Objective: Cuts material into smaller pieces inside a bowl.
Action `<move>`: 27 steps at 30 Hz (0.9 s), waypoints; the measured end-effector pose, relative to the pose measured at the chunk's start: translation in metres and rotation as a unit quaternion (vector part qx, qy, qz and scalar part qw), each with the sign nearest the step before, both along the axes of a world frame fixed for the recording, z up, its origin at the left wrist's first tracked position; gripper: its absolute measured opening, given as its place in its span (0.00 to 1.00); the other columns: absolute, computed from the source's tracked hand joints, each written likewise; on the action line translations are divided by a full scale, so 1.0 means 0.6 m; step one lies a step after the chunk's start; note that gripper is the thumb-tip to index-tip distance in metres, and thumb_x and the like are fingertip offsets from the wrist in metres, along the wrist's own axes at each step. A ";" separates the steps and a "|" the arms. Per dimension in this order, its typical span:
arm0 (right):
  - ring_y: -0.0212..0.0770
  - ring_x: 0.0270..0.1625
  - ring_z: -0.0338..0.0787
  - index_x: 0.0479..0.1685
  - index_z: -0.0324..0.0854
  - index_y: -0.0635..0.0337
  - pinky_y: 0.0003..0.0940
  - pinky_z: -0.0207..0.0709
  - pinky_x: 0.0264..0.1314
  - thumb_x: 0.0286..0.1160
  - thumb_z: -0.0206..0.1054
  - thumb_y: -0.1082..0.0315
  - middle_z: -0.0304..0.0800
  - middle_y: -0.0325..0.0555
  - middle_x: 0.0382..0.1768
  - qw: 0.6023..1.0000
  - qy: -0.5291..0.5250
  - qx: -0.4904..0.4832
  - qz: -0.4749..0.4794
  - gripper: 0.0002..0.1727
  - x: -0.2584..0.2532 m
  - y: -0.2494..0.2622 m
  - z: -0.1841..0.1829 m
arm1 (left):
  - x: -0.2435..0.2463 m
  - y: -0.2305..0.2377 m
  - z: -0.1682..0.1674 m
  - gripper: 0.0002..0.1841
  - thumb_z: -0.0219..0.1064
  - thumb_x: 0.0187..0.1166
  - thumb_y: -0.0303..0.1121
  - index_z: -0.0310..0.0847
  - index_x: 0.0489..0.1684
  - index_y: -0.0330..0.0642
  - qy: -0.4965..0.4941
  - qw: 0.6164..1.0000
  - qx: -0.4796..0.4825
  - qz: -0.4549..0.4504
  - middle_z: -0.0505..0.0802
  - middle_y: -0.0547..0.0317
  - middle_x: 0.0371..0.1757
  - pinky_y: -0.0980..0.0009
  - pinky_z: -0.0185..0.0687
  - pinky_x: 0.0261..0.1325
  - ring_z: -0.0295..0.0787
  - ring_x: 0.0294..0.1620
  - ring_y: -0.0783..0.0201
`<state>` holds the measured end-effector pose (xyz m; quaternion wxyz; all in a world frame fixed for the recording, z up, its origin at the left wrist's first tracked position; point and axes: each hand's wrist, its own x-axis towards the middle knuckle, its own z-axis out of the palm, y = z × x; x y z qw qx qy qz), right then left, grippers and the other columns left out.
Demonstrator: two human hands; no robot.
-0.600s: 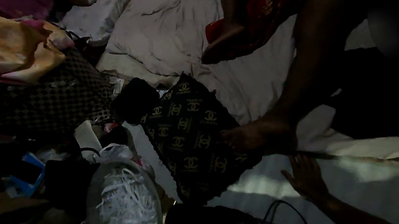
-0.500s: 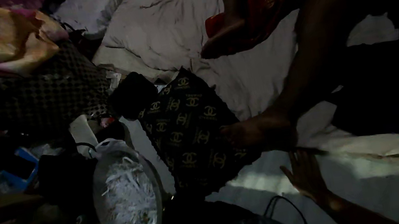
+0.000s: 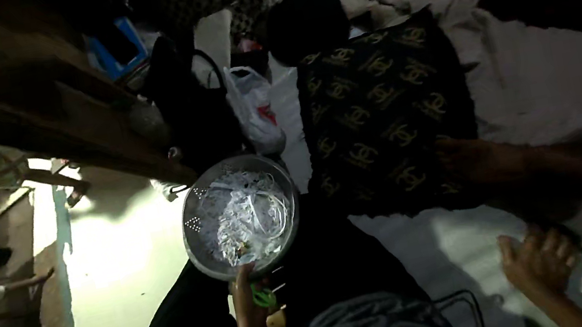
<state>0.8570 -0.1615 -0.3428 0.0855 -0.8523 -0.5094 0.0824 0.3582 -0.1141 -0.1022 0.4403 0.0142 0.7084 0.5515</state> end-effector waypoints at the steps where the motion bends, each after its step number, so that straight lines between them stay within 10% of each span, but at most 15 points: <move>1: 0.80 0.88 0.55 0.87 0.55 0.77 0.72 0.43 0.88 0.87 0.44 0.39 0.55 0.83 0.85 1.000 -0.007 -0.008 -0.002 0.47 0.001 0.001 -0.001 | -0.011 -0.010 -0.010 0.06 0.52 0.85 0.26 0.73 0.38 0.39 -0.006 1.000 -0.002 0.003 0.81 0.60 0.16 0.76 0.77 0.16 0.76 0.11 0.71; 15: 0.74 0.92 0.47 0.92 0.46 0.74 0.69 0.39 0.91 0.94 0.33 0.45 0.45 0.79 0.89 0.995 -0.053 -0.084 -0.008 0.42 0.005 0.018 0.017 | -0.060 -0.044 -0.128 0.07 0.58 0.83 0.26 0.72 0.52 0.33 -0.096 0.994 -0.031 -0.035 0.82 0.57 0.24 0.75 0.78 0.20 0.77 0.16 0.69; 20: 0.75 0.89 0.55 0.86 0.57 0.79 0.66 0.49 0.90 0.87 0.57 0.43 0.54 0.83 0.85 0.943 0.034 -0.319 0.085 0.45 0.047 0.072 0.107 | -0.060 -0.049 -0.159 0.13 0.61 0.81 0.25 0.70 0.60 0.32 -0.106 0.993 -0.047 -0.037 0.82 0.55 0.28 0.74 0.78 0.23 0.78 0.19 0.68; 23: 0.75 0.75 0.77 0.68 0.76 0.82 0.69 0.63 0.79 0.90 0.59 0.54 0.78 0.82 0.68 0.831 0.065 -0.513 0.204 0.32 -0.008 0.164 0.219 | -0.064 -0.055 -0.162 0.17 0.61 0.81 0.24 0.68 0.65 0.31 -0.108 0.991 -0.061 -0.042 0.83 0.54 0.31 0.73 0.78 0.25 0.79 0.21 0.68; 27: 0.51 0.40 0.85 0.49 0.84 0.71 0.54 0.79 0.50 0.95 0.48 0.61 0.87 0.59 0.41 0.821 0.223 -0.385 0.359 0.23 -0.242 0.274 0.395 | -0.068 -0.055 -0.174 0.14 0.60 0.82 0.24 0.69 0.61 0.32 -0.123 0.988 -0.073 -0.058 0.82 0.55 0.28 0.74 0.77 0.22 0.77 0.19 0.68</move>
